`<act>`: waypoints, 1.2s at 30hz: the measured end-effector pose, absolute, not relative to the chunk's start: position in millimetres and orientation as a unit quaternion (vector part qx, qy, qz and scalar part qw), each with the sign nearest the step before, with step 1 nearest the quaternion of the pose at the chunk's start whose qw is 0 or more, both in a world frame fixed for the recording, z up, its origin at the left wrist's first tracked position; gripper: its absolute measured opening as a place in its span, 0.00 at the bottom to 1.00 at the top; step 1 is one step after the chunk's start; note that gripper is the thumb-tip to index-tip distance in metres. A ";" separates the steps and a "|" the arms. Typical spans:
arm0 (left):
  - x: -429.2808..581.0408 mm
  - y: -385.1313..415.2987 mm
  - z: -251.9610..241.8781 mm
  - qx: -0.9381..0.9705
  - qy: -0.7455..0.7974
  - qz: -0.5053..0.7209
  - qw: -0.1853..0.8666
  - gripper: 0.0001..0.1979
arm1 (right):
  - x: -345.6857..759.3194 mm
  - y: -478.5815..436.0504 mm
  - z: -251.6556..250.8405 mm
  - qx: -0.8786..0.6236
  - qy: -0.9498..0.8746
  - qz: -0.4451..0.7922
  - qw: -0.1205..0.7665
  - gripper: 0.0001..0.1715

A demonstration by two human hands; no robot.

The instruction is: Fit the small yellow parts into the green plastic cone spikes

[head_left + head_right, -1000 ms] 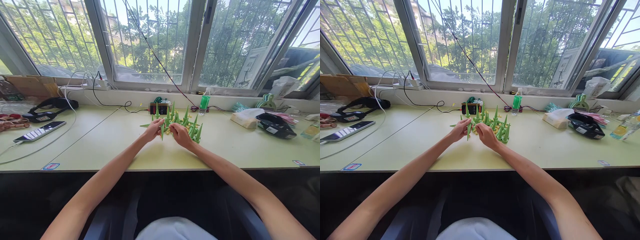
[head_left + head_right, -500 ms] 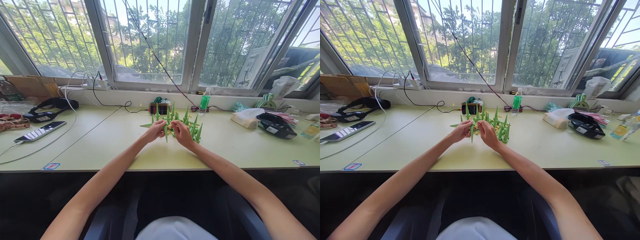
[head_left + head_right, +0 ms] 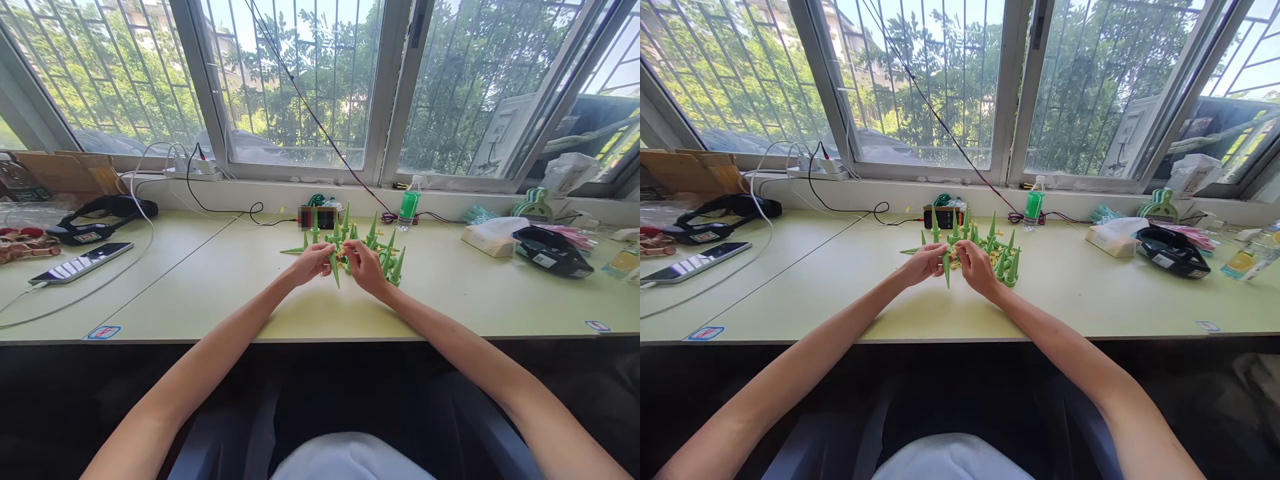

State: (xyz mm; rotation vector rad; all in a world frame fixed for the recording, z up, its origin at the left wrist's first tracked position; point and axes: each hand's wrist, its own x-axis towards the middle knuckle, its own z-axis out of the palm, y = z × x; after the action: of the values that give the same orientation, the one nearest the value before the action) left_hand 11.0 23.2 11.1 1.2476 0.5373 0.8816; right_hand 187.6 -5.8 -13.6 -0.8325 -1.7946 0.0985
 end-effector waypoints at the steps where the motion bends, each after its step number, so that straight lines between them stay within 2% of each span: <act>1: 10.6 23.4 10.7 0.559 0.240 0.395 0.688 0.19 | 187.6 -5.3 -14.0 -0.352 -0.758 0.049 0.547 0.16; 8: 9.9 24.4 9.1 0.573 0.238 0.407 0.671 0.19 | 187.8 -1.6 -17.3 -0.349 -0.759 0.054 0.547 0.14; 19: 10.6 23.3 7.9 0.592 0.236 0.426 0.642 0.19 | 189.5 -1.1 -20.0 -0.371 -0.765 0.042 0.524 0.17; 36: 10.2 22.7 11.4 0.567 0.259 0.442 0.645 0.19 | 187.3 -3.9 -18.1 -0.359 -0.773 0.044 0.522 0.19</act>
State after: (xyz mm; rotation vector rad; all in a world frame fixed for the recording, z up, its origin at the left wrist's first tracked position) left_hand 10.2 22.7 11.4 1.2897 0.5905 1.0070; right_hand 187.3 -3.9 -18.1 -0.8598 -1.8509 0.1052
